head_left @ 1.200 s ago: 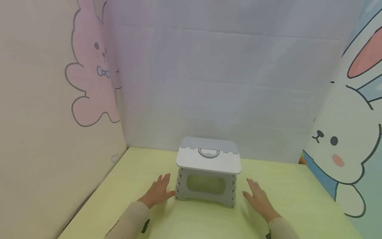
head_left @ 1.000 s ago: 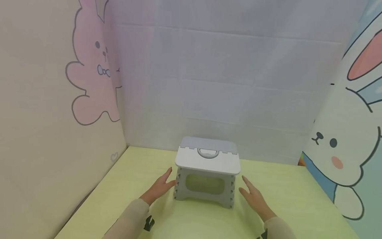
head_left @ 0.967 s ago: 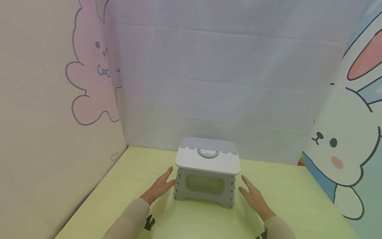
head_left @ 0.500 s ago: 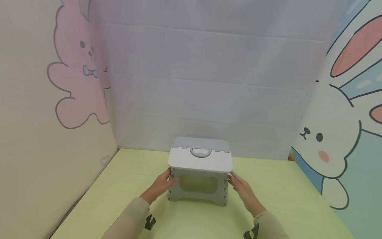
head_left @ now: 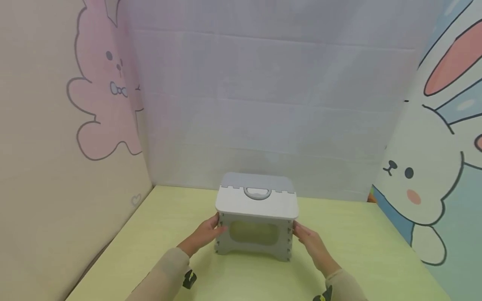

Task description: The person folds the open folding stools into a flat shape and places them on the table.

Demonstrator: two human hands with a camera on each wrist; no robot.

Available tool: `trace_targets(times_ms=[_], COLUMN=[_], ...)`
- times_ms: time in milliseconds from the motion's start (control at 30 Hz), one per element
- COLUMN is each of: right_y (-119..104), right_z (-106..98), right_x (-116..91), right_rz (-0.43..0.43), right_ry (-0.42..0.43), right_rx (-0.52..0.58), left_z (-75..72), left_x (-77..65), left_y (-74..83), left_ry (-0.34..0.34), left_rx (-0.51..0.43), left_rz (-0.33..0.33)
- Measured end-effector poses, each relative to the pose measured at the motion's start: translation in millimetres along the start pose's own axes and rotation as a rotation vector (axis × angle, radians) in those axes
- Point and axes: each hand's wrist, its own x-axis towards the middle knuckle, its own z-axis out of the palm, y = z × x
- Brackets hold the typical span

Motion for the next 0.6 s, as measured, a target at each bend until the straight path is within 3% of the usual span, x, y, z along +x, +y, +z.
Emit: trace_targets(times_ms=[200,367,600], right_y=[-4.8,-4.4,-1.5], right_z=[-5.2,-7.8,-15.2], right_x=[-4.0,-7.5,-13.4], right_rz=[0.052,0.057,0.053], right_ry=[0.027,0.026,0.029], right_rx=[-0.040,-0.023,-0.031], left_z=[-0.6,1.3,10.3], left_x=[-9.8,-19.3,-23.5], left_y=[1.1,4.0,7.2], left_ry=[-0.043,-0.005,0.051], left_rx=[-0.051,-0.057,-0.032], left_rz=[-0.007,-0.018,0.047])
